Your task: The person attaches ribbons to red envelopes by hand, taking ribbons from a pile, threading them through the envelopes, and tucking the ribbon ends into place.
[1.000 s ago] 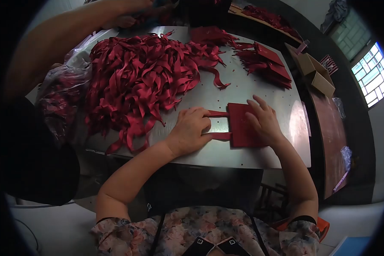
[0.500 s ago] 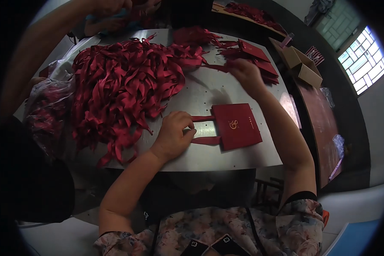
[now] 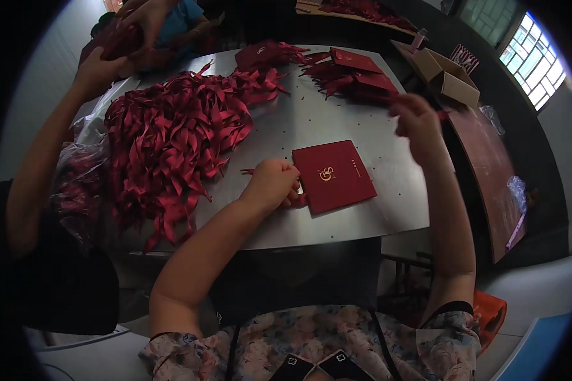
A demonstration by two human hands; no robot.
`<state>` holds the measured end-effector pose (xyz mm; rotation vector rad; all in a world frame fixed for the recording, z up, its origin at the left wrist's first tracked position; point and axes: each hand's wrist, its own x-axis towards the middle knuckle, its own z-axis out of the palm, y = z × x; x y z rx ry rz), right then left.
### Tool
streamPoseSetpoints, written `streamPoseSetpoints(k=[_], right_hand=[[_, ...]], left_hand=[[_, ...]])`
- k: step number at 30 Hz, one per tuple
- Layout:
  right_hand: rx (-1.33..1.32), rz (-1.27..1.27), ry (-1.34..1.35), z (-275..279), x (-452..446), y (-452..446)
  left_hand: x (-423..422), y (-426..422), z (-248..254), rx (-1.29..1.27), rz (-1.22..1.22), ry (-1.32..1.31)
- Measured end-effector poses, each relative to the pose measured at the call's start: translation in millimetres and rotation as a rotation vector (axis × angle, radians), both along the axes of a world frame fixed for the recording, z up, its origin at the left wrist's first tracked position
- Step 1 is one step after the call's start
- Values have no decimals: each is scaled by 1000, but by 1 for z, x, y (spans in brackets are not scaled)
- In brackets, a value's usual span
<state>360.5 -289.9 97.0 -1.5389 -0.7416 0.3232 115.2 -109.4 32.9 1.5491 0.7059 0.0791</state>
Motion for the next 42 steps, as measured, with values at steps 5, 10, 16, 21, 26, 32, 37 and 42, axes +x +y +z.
streamPoseSetpoints(k=[5,10,16,21,26,32,37,42], right_hand=[[-371,276,-154,-69,-71,34],[-182,310,19,-98,-74,45],[-181,267,107,-81,-82,39],[-130,279,201,-85,-79,37],[-131,300,256,-77,-80,34],[-147,327,139,-83,-80,36],[-183,289,81,-80,-84,35],[-110,280,-226,-93,-82,35]], left_hand=[[20,4,-2,-196,77,22],[23,4,-4,-176,166,-68],[33,0,0,-379,254,-145],[41,-3,4,-486,288,-177],[39,4,-11,-517,239,-233],[35,2,-25,-561,206,-311],[32,3,-22,-623,124,-344],[37,-2,-22,-702,185,-353]])
